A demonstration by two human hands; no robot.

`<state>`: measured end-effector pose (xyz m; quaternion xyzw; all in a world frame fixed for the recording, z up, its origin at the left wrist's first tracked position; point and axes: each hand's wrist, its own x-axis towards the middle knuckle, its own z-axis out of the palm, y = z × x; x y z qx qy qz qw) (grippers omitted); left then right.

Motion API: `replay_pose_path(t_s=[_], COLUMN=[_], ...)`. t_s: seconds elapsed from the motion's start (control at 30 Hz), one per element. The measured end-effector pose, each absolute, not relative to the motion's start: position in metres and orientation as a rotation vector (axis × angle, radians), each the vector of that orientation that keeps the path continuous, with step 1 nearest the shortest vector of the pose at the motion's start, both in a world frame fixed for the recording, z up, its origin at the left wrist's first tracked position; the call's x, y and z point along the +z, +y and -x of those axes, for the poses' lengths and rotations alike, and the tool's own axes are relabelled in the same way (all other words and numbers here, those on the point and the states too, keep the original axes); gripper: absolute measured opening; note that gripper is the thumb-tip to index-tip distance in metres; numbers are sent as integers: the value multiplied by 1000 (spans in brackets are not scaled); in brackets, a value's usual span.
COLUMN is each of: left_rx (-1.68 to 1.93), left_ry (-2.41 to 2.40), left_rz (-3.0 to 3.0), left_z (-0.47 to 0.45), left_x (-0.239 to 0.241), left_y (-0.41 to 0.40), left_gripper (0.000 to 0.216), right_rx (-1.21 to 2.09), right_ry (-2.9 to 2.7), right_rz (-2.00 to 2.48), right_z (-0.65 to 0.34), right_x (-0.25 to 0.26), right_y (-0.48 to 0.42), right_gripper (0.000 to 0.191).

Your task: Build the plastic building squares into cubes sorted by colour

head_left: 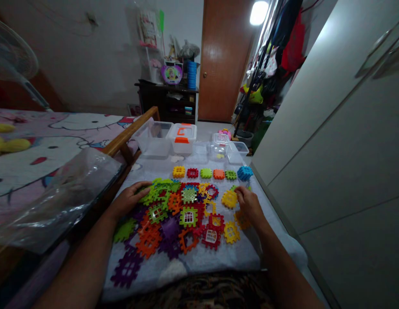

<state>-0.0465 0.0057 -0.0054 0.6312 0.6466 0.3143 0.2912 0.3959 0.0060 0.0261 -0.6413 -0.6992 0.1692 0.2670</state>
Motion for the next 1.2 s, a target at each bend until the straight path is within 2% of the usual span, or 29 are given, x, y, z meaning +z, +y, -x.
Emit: replay_pose_path(t_s=[0.33, 0.4, 0.53, 0.7, 1.2], left_rx=[832, 833, 830, 836, 851], left_ry=[1729, 1729, 1721, 1729, 1712], left_rz=[-1690, -1684, -1680, -1689, -1642], left_z=[43, 43, 42, 42, 41], left_x=[-1, -1, 0, 1, 1], left_y=[5, 5, 4, 3, 3], left_gripper=[67, 69, 69, 67, 70], right_rx=[76, 116, 206, 286, 193], right_ry=[-1961, -2041, -2215, -2272, -2413], right_rz=[1892, 1816, 1728, 1735, 1720], right_z=[-390, -392, -392, -390, -386], right_x=[12, 14, 16, 17, 24], right_y=[3, 3, 5, 5, 18], right_gripper=[21, 18, 32, 34, 24])
